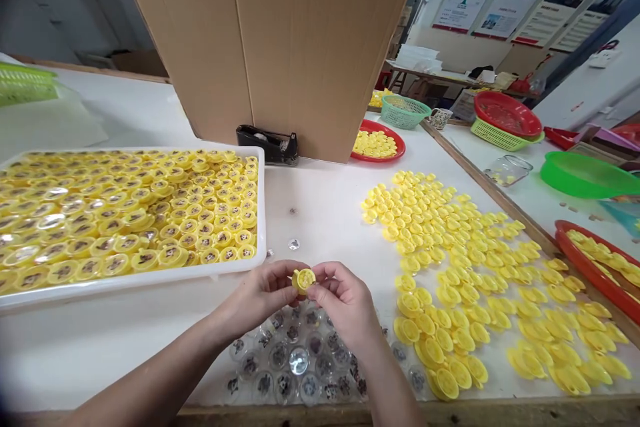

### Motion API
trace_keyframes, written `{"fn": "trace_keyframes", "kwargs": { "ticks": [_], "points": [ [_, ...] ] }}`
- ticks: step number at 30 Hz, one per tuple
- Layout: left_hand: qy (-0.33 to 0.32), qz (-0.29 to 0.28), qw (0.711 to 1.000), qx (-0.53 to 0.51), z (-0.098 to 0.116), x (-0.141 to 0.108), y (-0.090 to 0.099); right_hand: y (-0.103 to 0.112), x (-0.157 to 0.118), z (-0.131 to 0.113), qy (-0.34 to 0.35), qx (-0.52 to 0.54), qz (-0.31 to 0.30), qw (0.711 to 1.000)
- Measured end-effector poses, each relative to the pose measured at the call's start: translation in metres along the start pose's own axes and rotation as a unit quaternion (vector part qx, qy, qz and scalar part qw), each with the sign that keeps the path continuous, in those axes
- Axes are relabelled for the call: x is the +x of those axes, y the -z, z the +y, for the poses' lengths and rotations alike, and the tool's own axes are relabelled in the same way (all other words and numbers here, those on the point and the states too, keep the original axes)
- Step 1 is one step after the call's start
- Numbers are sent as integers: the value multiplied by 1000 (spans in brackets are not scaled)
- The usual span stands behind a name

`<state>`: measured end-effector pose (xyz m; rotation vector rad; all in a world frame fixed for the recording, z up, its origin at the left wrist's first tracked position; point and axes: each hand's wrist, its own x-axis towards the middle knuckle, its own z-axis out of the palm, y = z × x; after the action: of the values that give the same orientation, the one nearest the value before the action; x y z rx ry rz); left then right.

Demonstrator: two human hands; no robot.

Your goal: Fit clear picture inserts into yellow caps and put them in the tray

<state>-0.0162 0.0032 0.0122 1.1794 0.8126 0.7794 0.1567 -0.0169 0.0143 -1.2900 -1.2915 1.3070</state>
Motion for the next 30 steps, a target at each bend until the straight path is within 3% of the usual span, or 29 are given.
{"fn": "trace_keyframes", "kwargs": {
  "ticks": [5, 10, 14, 19, 24, 30],
  "points": [
    [13, 15, 998, -61, -1, 0, 0, -3, -4, -6, 63, -106, 27, 992],
    [22, 55, 993, -107, -12, 2, -6, -14, -11, -6, 158, -275, 89, 944],
    [44, 41, 979, -192, -16, 1, -7, -19, -17, -6, 175, -310, 142, 924],
    [35, 28, 971, -234, -17, -1, -9, -20, -21, -10, 224, -323, 106, 913],
    [32, 26, 982, -183, -20, -1, -12, -19, -21, -9, 198, -319, 126, 918],
    [41, 18, 981, -190, -20, 1, -12, -9, -20, -13, 218, -357, 76, 905]
  ]
}}
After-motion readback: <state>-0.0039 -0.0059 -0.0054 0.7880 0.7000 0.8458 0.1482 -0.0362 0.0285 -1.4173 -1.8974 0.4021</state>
